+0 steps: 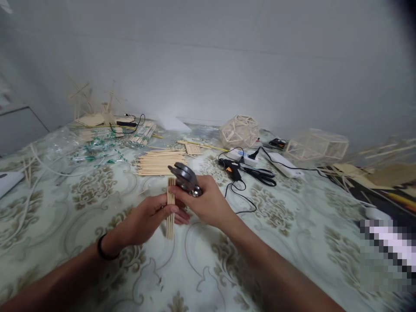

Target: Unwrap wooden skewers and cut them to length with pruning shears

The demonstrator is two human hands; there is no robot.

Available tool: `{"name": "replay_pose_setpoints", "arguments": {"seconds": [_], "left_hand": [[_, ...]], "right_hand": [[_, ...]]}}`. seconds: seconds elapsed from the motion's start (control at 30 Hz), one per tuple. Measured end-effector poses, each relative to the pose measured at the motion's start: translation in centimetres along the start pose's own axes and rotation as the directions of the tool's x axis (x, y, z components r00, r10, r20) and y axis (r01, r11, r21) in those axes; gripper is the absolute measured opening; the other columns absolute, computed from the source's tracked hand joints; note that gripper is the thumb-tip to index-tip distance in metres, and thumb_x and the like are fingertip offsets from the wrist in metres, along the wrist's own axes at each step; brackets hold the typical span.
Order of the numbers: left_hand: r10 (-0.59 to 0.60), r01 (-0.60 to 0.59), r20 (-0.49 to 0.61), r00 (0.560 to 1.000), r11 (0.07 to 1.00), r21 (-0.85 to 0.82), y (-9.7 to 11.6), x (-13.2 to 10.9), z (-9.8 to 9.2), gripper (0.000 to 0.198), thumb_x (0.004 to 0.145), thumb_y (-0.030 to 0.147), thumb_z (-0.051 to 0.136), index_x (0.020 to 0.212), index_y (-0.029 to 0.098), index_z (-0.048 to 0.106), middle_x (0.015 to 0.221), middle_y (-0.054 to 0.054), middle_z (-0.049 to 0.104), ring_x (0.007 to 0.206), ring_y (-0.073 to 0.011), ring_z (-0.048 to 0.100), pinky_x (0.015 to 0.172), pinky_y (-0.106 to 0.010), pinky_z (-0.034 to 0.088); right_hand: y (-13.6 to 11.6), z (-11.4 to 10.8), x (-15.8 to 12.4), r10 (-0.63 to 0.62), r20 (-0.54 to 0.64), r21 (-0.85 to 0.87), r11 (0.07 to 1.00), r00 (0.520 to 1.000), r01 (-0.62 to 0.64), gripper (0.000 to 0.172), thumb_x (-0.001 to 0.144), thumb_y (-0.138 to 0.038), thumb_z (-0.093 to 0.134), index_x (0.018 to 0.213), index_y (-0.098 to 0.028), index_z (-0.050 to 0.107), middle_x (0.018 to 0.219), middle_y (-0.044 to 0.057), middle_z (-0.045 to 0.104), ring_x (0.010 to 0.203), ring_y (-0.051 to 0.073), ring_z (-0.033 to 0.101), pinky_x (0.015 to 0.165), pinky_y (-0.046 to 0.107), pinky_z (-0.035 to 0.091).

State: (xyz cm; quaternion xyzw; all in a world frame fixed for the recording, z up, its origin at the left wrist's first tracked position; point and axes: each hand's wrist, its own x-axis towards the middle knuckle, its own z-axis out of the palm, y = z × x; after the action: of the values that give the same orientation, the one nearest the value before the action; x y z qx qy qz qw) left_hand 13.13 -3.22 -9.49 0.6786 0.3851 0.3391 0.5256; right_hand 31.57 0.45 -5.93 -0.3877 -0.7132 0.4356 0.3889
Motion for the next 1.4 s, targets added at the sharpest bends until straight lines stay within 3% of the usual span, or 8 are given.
{"name": "replay_pose_setpoints", "arguments": {"seconds": [0.17,0.4,0.53,0.7,0.83,1.13,1.4], "left_hand": [[-0.109,0.103,-0.003,0.994,0.949,-0.297,-0.5,0.2,0.7,0.035,0.097,0.051,0.061,0.097,0.016,0.064,0.095,-0.012,0.082,0.087,-0.0271,0.080,0.083,-0.043,0.065],[-0.124,0.120,0.009,0.992,0.942,-0.312,-1.0,0.2,0.5,0.036,0.097,0.050,0.062,0.094,0.015,0.064,0.093,-0.012,0.082,0.086,-0.0264,0.080,0.083,-0.044,0.065],[-0.090,0.088,-0.001,0.996,0.972,-0.218,-0.5,0.1,0.2,0.033,0.101,0.045,0.057,0.095,0.015,0.069,0.095,-0.012,0.082,0.086,-0.0253,0.080,0.084,-0.041,0.064],[0.038,-0.027,-0.093,0.995,0.993,0.118,1.2,-0.2,0.1,0.031,0.102,0.035,0.052,0.091,0.020,0.077,0.091,-0.005,0.081,0.092,-0.0242,0.075,0.089,-0.035,0.059],[0.124,-0.058,-0.226,0.966,0.958,0.280,1.8,-0.3,0.2,0.029,0.097,0.032,0.056,0.075,0.021,0.072,0.067,0.000,0.069,0.069,-0.0209,0.067,0.076,-0.031,0.056],[0.126,-0.047,-0.234,0.964,0.947,0.316,1.0,0.1,0.1,0.034,0.096,0.031,0.054,0.063,0.021,0.059,0.055,0.005,0.050,0.054,-0.0148,0.051,0.069,-0.027,0.051],[0.137,-0.063,-0.186,0.973,0.932,0.356,0.9,0.2,-0.1,0.033,0.097,0.030,0.053,0.068,0.021,0.066,0.060,0.002,0.060,0.061,-0.0172,0.060,0.070,-0.026,0.053]], "right_hand": [[0.9,-0.1,0.8,0.095,0.035,0.054,0.994,0.995,-0.097,0.036,0.084,-0.047,0.071,0.066,-0.018,0.058,0.056,-0.003,0.054,0.054,0.011,0.045,0.053,0.023,0.037],[1.3,-0.1,1.1,0.101,0.036,0.061,0.993,0.994,-0.103,0.041,0.080,-0.052,0.073,0.063,-0.020,0.053,0.056,-0.005,0.047,0.054,0.010,0.040,0.053,0.024,0.033],[0.9,-0.2,0.9,0.082,0.059,0.089,0.992,0.995,-0.088,0.036,0.082,-0.048,0.073,0.067,-0.018,0.060,0.059,-0.004,0.053,0.057,0.011,0.045,0.056,0.024,0.037],[0.0,-0.2,0.3,0.054,0.093,0.170,0.983,0.994,-0.069,0.031,0.083,-0.046,0.075,0.074,-0.018,0.064,0.062,-0.002,0.059,0.058,0.013,0.052,0.058,0.026,0.044],[-0.4,-0.1,-0.1,0.004,0.057,0.161,0.987,0.998,-0.013,0.028,0.079,-0.046,0.079,0.077,-0.020,0.069,0.069,0.000,0.064,0.064,0.015,0.057,0.060,0.028,0.048],[-0.2,0.0,-0.1,-0.054,-0.005,0.150,0.987,0.999,0.054,0.024,0.080,-0.044,0.079,0.084,-0.020,0.077,0.079,0.003,0.073,0.073,0.019,0.066,0.068,0.031,0.054],[0.2,-0.1,-0.2,-0.024,-0.023,0.122,0.992,0.999,0.027,0.026,0.078,-0.045,0.081,0.076,-0.020,0.075,0.072,0.002,0.069,0.066,0.017,0.062,0.060,0.028,0.051]]}}
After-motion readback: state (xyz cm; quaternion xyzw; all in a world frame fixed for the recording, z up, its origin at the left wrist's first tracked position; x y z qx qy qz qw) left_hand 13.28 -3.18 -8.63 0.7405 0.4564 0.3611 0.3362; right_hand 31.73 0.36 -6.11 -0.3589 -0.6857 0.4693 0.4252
